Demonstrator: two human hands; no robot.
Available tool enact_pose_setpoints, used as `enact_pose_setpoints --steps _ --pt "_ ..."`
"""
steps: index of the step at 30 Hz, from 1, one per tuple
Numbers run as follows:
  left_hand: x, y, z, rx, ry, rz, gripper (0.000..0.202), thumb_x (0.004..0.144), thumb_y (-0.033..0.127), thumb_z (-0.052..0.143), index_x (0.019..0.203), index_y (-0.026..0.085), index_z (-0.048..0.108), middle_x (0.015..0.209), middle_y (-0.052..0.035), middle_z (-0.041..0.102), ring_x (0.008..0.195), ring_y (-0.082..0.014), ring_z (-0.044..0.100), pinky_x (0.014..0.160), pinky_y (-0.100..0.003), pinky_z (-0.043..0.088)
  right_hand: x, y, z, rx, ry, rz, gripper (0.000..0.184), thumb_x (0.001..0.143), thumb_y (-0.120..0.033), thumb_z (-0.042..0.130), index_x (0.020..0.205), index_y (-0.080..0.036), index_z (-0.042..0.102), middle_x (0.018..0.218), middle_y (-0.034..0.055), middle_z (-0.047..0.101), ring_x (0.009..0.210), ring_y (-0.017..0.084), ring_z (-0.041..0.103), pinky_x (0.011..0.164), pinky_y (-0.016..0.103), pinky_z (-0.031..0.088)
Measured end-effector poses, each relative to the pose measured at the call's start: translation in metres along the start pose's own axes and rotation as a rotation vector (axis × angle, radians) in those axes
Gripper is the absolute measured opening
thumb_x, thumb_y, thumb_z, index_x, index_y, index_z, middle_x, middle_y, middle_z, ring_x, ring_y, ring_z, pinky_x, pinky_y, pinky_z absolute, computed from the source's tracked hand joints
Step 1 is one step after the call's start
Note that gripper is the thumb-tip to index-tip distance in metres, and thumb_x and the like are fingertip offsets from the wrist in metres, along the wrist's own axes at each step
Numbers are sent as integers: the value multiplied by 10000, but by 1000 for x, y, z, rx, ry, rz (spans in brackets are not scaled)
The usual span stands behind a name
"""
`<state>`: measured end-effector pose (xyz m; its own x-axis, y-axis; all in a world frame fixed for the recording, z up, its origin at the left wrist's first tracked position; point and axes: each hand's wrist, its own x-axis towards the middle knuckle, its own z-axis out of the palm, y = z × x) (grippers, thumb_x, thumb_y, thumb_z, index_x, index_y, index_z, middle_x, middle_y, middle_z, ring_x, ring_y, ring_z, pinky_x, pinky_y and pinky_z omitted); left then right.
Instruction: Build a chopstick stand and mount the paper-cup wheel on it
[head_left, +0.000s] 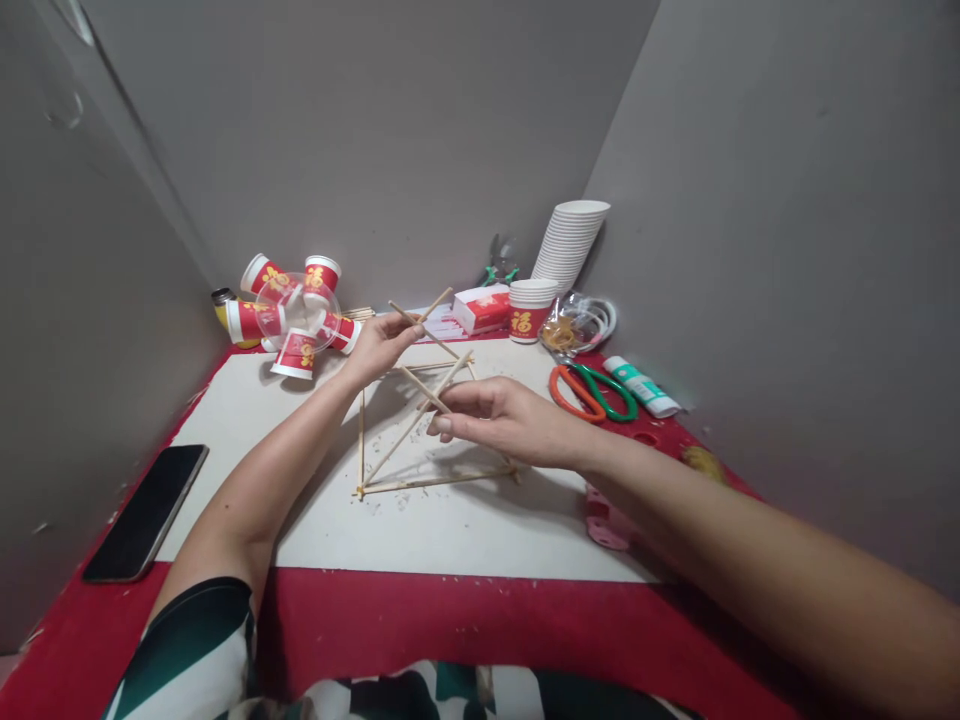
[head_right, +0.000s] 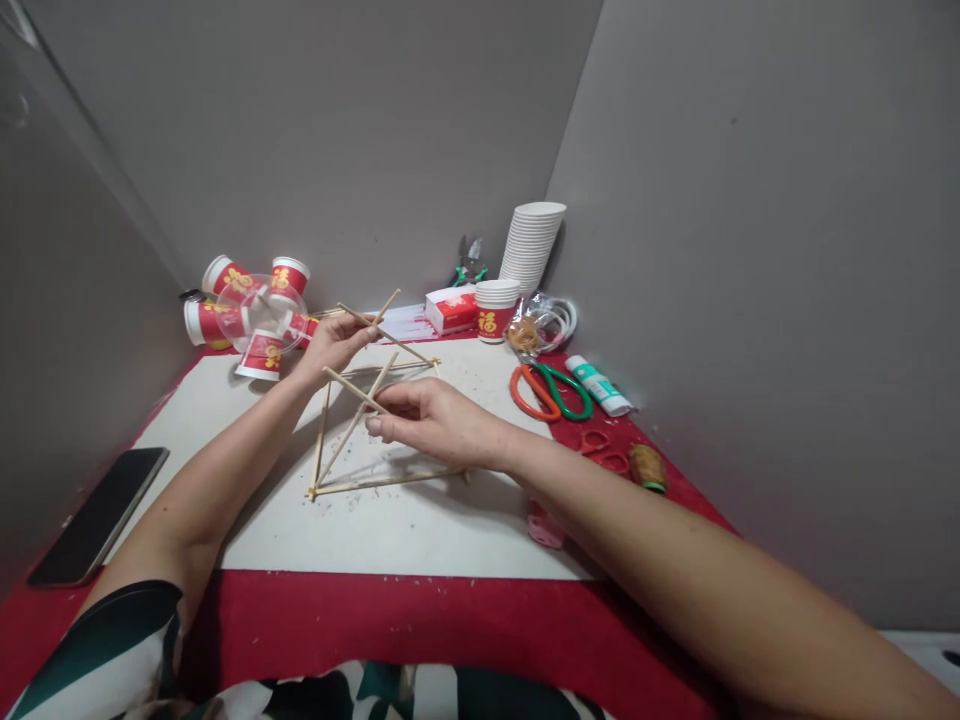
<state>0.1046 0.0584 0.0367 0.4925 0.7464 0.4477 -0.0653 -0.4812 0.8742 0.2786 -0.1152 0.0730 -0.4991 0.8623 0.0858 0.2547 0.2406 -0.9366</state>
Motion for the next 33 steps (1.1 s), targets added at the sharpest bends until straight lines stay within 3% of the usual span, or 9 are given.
enact_pose_setpoints --steps 8,13,20,28,33 --pt "-1 -6 1 63 33 15 319 762 443 796 912 161 783 888 -54 781 843 -186 700 861 -335 552 1 2 9 75 42 -17 364 895 -519 675 918 -157 700 861 55 719 820 172 683 804 329 557" --pt "-4 0 3 87 58 18 304 780 439 769 916 167 775 886 -46 780 844 -182 689 826 -312 547 -8 -5 6 -43 39 -34 416 910 -566 650 926 -158 731 868 56 724 848 192 677 799 326 550" --pt "-3 -1 3 81 73 36 349 792 499 755 849 155 739 800 -38 748 755 -154 655 773 -289 530 -23 -17 -6 -292 -50 -64 368 963 -510 590 985 -192 773 867 40 734 865 208 661 788 317 538" --pt "5 -14 2 55 88 -10 424 781 554 775 905 149 748 851 -59 743 782 -163 668 776 -308 544 -28 -18 -10 -363 -69 -27 299 952 -452 599 978 -202 761 811 22 706 755 180 614 713 300 497" --pt "8 -19 2 58 88 -3 441 784 567 784 942 157 757 856 -41 733 778 -144 664 747 -280 563 -33 -9 -9 -394 -74 -16 284 956 -376 559 1003 -175 755 867 44 724 780 174 621 748 295 485"
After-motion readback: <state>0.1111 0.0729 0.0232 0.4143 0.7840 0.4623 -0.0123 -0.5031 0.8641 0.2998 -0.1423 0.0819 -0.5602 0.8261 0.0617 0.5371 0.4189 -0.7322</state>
